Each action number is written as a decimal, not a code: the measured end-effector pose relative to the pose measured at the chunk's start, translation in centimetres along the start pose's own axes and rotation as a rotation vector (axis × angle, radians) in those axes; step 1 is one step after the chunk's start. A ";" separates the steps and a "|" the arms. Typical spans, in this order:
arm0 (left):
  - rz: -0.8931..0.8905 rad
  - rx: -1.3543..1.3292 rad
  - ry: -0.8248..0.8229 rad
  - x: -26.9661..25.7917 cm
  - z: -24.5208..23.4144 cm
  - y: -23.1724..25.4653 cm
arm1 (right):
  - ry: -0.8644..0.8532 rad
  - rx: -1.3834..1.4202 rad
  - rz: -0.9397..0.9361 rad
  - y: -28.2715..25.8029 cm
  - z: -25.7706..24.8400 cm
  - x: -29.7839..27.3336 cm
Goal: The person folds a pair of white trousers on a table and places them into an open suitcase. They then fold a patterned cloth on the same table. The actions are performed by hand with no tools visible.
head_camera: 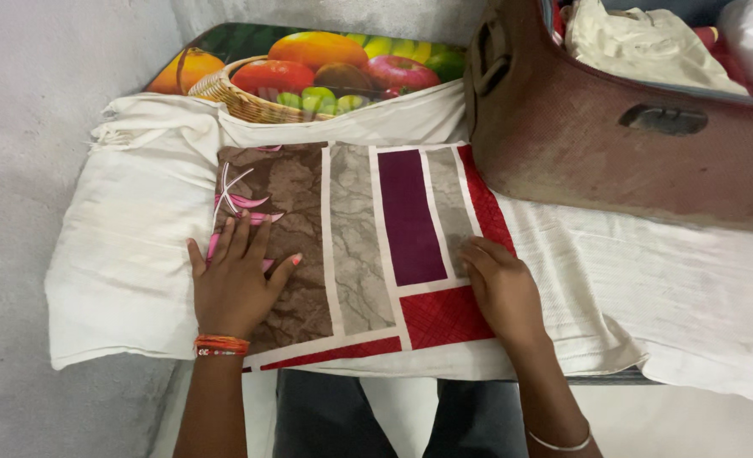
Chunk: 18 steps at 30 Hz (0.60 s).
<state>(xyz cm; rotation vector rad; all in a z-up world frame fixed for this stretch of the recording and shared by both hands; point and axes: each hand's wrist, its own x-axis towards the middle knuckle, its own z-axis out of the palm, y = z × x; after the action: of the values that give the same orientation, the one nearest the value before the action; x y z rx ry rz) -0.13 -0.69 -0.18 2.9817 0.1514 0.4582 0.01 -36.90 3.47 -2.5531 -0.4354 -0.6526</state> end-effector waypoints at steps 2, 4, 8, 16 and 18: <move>0.005 0.028 -0.006 0.0 0.1 0.0 | -0.018 -0.008 0.003 0.0 0.4 0.3; 0.005 0.013 0.007 -0.1 0.0 0.0 | -0.044 -0.067 -0.049 0.1 0.9 0.5; 0.006 -0.004 0.014 -0.2 0.0 0.0 | -0.011 -0.071 -0.018 0.6 1.5 0.5; 0.011 -0.018 0.021 -0.1 0.0 -0.1 | -0.083 -0.138 0.109 1.5 2.4 0.4; 0.008 -0.012 0.016 -0.1 0.0 -0.1 | -0.038 -0.150 0.099 1.8 2.4 0.2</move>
<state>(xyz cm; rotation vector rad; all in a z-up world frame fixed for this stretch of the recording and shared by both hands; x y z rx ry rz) -0.21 -0.63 -0.20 2.9684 0.1379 0.4823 1.79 -37.21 1.06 -2.7123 -0.2805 -0.6225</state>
